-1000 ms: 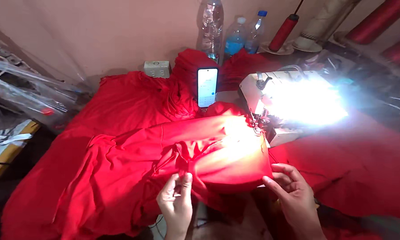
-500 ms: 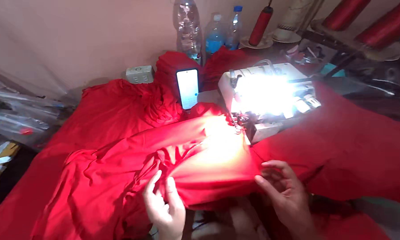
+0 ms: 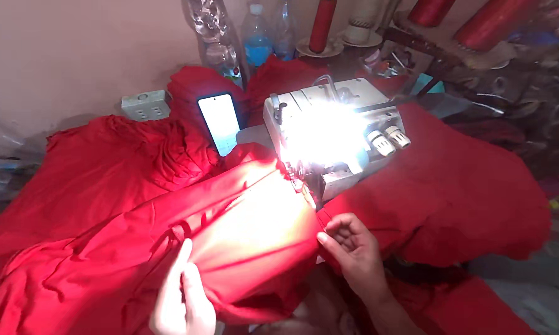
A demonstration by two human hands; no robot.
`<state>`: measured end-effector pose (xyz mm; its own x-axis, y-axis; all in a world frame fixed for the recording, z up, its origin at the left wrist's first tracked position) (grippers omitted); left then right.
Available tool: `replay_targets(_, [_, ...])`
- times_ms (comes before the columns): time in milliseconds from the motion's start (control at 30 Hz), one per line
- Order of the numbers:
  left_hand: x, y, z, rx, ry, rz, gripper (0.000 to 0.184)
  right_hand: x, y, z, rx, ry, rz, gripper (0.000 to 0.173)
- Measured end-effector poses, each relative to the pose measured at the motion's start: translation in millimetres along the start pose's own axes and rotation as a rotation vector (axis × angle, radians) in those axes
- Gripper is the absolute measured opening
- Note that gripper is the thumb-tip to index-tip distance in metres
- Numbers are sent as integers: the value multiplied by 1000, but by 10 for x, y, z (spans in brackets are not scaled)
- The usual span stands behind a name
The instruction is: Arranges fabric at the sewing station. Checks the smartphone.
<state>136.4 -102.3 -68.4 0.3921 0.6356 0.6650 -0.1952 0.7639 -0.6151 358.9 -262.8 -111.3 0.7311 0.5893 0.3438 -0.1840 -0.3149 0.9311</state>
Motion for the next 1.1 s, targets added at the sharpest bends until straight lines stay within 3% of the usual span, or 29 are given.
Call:
replay_targets(233, [420, 239, -168, -44, -39, -7, 31, 339, 49, -139, -135, -108, 51, 19])
replay_targets(500, [95, 332, -145, -52, -21, 85, 57, 17, -96, -213, -58, -201, -61, 31])
replay_targets(767, [-245, 198, 11, 45, -74, 55, 31, -252, -136, -195, -112, -165, -80, 30])
replay_targets(867, [-495, 20, -6, 107, 51, 135, 20, -245, -85, -179, -149, -135, -61, 29])
replay_targets(933, [-777, 39, -125, 125, 260, 284, 20, -248, -80, -172, -145, -127, -63, 28])
replay_targets(1000, [-1085, 155, -256, 31, 415, 499, 38, -270, -103, -160, -126, -117, -103, 29])
replay_targets(1100, [-1326, 198, -408, -183, 333, 679, 66, -379, -152, -137, -96, -99, -168, 20])
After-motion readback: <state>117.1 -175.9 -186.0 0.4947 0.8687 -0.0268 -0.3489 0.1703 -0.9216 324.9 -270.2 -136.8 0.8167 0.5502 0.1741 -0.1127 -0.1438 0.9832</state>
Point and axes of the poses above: each hand's wrist, its own x-axis towards the middle knuckle, its own z-axis out of the back of the hand, y = z × x, the point moved 7 cm from there along x, towards the middle knuckle, and after that the axes turned 5 degrees about y, right-handed, at the moved point
